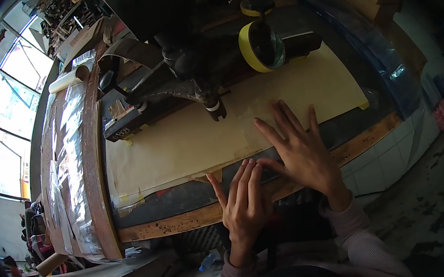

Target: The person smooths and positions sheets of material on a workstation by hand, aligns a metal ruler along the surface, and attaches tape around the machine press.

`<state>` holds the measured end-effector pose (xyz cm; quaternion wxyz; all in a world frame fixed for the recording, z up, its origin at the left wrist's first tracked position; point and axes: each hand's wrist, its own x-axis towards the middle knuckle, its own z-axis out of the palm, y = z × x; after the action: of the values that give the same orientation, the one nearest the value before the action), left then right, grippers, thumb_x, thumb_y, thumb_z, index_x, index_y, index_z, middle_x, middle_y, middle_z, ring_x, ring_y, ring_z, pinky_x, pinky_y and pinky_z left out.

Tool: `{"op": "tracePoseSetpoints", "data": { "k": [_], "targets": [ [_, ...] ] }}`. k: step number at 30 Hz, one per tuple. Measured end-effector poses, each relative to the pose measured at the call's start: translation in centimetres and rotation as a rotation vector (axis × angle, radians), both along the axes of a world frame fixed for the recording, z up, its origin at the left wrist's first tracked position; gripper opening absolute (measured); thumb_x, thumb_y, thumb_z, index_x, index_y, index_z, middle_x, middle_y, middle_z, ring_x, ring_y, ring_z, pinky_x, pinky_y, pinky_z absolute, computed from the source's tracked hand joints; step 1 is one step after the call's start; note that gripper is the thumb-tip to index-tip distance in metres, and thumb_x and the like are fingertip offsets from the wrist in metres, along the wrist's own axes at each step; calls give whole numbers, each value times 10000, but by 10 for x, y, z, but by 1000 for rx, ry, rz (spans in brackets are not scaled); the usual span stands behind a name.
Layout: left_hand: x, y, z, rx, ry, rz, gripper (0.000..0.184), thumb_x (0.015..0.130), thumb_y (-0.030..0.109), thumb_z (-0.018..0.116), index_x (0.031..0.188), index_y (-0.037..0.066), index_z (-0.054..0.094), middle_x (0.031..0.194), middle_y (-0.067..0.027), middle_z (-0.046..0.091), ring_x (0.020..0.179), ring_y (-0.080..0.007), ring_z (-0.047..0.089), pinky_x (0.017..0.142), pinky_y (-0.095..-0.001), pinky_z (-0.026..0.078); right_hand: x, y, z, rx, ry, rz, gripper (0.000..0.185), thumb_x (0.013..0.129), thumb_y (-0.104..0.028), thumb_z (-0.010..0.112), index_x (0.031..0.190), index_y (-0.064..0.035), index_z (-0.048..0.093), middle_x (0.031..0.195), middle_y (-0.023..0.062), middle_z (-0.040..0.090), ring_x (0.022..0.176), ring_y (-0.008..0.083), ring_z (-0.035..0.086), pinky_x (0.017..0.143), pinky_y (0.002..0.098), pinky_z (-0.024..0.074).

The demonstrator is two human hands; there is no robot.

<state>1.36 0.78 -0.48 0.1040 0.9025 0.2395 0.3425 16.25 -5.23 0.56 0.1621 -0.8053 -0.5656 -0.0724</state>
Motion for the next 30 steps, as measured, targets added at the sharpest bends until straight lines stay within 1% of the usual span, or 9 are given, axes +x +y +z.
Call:
{"op": "tracePoseSetpoints", "data": {
  "k": [1, 2, 6, 9, 11, 12, 15, 21, 30],
  "targets": [
    [0, -1, 0, 2, -27, -3, 323, 753, 11, 540, 1059, 41, 638, 1071, -89, 676, 1040, -221, 645, 1136, -564, 163, 0, 1, 0, 6, 6, 3, 705, 856, -604, 490, 1368, -122, 451, 1447, 225, 303, 1363, 342, 311, 1009, 724, 199],
    [0, -1, 0, 10, -33, -1, 292, 770, 10, 538, 1044, 38, 639, 1061, -94, 680, 1029, -229, 651, 1134, -569, 161, 0, 2, 0, 10, 11, 2, 698, 860, -600, 486, 1368, -122, 453, 1451, 225, 299, 1364, 340, 310, 1008, 725, 198],
    [1, 0, 0, 28, -70, -14, 251, 796, 4, 525, 1016, 41, 642, 1051, -92, 683, 1015, -230, 656, 1132, -578, 153, -4, -4, 3, 70, -69, -25, 671, 878, -585, 467, 1362, -121, 459, 1447, 219, 316, 1355, 326, 338, 1016, 720, 194],
    [-2, -2, -2, 49, -92, -6, 224, 808, 2, 520, 985, 47, 648, 1020, -82, 691, 991, -226, 666, 1131, -589, 140, -20, -21, 14, 126, -44, -40, 608, 893, -533, 494, 1311, -93, 506, 1401, 198, 399, 1309, 307, 416, 1033, 695, 200],
    [-2, -3, -2, 76, -97, 7, 209, 809, 2, 522, 961, 54, 654, 996, -71, 698, 974, -221, 672, 1130, -596, 130, -37, -32, 7, 191, 8, -50, 540, 891, -481, 536, 1246, -74, 551, 1343, 173, 466, 1254, 292, 475, 1047, 666, 215],
    [-1, -4, -2, 71, -100, 29, 193, 809, 16, 532, 936, 76, 664, 974, -41, 704, 956, -198, 677, 1132, -603, 116, -42, -36, 4, 221, 33, -51, 507, 889, -454, 557, 1213, -65, 573, 1314, 160, 500, 1226, 284, 504, 1054, 651, 223],
    [-2, -5, -4, 80, -86, 45, 169, 813, 48, 557, 928, 98, 671, 974, -10, 706, 952, -173, 676, 1135, -608, 106, -48, -37, -11, 300, 108, -56, 389, 881, -356, 603, 1122, -52, 617, 1244, 130, 555, 1163, 267, 548, 1062, 614, 246],
    [-2, -5, -8, 104, -64, 57, 128, 829, 106, 581, 909, 110, 680, 959, 13, 708, 952, -152, 672, 1134, -624, 92, -47, -34, -12, 305, 75, -75, 317, 872, -280, 617, 1099, -59, 627, 1207, 116, 578, 1149, 259, 553, 1059, 595, 267],
    [-2, -5, -6, 101, -58, 59, 153, 822, 79, 559, 910, 103, 682, 945, 13, 706, 946, -147, 672, 1133, -630, 86, -47, -33, -11, 311, 98, -79, 304, 869, -265, 612, 1095, -62, 626, 1204, 117, 583, 1137, 266, 558, 1041, 551, 307]
  ]
}}
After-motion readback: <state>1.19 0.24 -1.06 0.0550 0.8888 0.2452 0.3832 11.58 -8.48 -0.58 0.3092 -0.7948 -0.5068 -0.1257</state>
